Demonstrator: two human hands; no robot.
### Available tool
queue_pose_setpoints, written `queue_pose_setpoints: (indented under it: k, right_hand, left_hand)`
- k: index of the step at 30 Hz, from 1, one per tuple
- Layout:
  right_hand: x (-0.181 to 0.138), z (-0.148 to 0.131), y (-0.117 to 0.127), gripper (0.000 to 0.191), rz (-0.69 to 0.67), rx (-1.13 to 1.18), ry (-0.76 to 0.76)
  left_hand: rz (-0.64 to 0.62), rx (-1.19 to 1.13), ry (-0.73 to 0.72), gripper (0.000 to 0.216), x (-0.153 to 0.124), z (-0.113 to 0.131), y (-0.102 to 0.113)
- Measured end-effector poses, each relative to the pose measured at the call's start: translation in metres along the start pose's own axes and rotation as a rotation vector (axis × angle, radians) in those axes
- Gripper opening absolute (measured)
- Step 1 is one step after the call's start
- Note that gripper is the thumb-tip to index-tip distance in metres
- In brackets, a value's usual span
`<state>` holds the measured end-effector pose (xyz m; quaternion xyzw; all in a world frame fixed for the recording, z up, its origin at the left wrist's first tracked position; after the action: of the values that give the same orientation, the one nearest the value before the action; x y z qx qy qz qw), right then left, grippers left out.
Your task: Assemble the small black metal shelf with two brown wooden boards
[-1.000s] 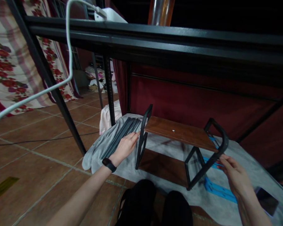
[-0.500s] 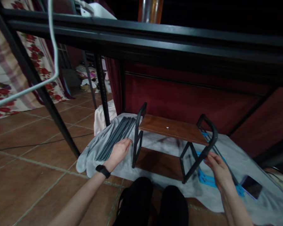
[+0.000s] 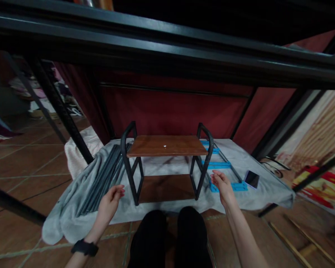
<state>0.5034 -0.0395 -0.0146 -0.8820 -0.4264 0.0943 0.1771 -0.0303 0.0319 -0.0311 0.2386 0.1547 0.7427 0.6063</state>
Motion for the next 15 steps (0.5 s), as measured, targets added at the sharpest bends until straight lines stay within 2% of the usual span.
queue_pose_setpoints:
  k: [3,8,11,15]
  right_hand:
    - [-0.013,0.036,0.018,0.033,0.003,-0.046,-0.062]
    - [-0.034,0.089,0.041,0.025,0.047,-0.046,-0.193]
    - [-0.049,0.106,0.052,0.024,0.053,-0.033,-0.246]
    - [-0.074,0.111,0.075,0.024,0.052,-0.058,-0.244]
  left_hand:
    - [-0.055,-0.061,0.092,0.041,-0.012,-0.026,-0.015]
    - [-0.125,-0.027,0.150,0.032,-0.036,-0.041,-0.028]
    - [-0.180,-0.052,0.204,0.031,-0.050,-0.051,-0.035]
    - [-0.173,-0.136,0.287,0.031,-0.069,-0.073,-0.039]
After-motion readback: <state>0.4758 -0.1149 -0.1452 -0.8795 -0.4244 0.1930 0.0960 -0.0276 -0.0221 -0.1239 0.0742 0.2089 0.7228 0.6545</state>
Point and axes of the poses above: each hand's wrist, its own x-axis towards the middle knuckle, its own y-axis out of the back of the hand, z = x × y, the point moved 9 cm from there along x, towards the middle knuckle, and after that the axes turned 11 degrees about x, right-handed, at the moved point
